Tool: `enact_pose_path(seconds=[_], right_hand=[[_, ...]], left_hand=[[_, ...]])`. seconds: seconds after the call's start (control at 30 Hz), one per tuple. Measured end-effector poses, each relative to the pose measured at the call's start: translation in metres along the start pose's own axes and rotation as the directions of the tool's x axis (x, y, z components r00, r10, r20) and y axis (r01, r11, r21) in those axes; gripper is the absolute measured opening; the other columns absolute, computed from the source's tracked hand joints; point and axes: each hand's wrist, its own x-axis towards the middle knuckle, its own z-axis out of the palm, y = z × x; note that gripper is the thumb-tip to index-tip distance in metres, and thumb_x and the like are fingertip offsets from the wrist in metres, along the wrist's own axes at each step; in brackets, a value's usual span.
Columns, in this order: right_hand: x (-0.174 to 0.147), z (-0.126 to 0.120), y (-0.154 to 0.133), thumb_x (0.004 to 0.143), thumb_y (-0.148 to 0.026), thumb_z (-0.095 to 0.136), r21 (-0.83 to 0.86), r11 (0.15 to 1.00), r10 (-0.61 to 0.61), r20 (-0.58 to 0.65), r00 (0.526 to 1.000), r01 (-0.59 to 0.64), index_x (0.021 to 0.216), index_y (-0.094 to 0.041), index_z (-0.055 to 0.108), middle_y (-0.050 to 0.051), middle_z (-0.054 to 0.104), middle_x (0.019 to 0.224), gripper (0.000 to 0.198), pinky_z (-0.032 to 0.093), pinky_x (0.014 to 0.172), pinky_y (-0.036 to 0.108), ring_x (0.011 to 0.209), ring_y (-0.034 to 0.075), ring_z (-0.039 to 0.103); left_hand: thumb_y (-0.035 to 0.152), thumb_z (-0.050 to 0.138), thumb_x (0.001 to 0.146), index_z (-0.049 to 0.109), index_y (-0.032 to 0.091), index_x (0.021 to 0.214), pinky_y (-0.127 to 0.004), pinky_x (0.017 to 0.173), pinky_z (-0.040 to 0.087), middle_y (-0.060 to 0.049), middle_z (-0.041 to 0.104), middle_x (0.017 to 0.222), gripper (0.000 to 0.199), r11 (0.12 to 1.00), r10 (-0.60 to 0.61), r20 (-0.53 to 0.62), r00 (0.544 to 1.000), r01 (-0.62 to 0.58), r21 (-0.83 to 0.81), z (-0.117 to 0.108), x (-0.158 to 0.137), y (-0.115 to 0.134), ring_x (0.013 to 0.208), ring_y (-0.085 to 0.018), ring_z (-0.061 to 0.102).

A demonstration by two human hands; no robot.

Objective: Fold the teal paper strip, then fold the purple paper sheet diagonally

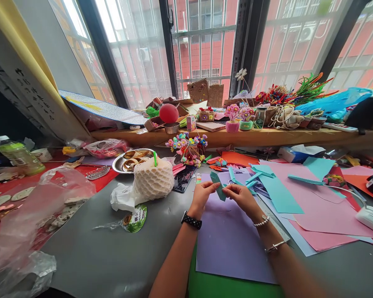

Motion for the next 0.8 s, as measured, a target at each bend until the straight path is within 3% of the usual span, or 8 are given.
enact_pose_path(seconds=[0.3,0.53,0.8], right_hand=[[0.0010,0.0014,0.0000,0.072,-0.048,0.050,-0.088,0.996,-0.035,-0.032,0.999,0.032,0.059,-0.018,0.057,0.001,0.055,0.057,0.033,0.038,0.053,0.026,0.055,0.014,0.048],[0.0010,0.0018,0.0035,0.073,-0.046,0.051,-0.029,0.997,-0.074,-0.139,0.988,0.071,0.072,-0.017,0.057,0.004,0.060,0.069,0.029,0.044,0.060,0.027,0.062,0.015,0.054],[-0.0005,0.0049,0.0039,0.073,-0.040,0.053,-0.152,0.976,-0.189,-0.233,0.954,0.156,0.074,-0.016,0.059,0.005,0.060,0.074,0.025,0.048,0.058,0.028,0.064,0.016,0.057]], left_hand=[[0.033,0.071,0.051,0.059,0.012,0.055,-0.025,0.070,0.041,0.001,0.054,0.057,0.025,0.996,0.000,-0.075,0.997,-0.007,-0.091,0.0019,0.0016,-0.0020,0.061,-0.010,0.049],[0.031,0.073,0.050,0.063,0.012,0.066,-0.024,0.071,0.042,0.000,0.059,0.065,0.027,0.980,-0.103,0.015,0.995,0.104,-0.169,-0.0001,-0.0012,0.0024,0.063,-0.009,0.053],[0.026,0.074,0.049,0.061,0.010,0.067,-0.028,0.070,0.046,-0.001,0.060,0.064,0.027,0.985,-0.087,0.053,0.995,0.094,-0.147,0.0053,-0.0047,-0.0011,0.062,-0.011,0.057]])
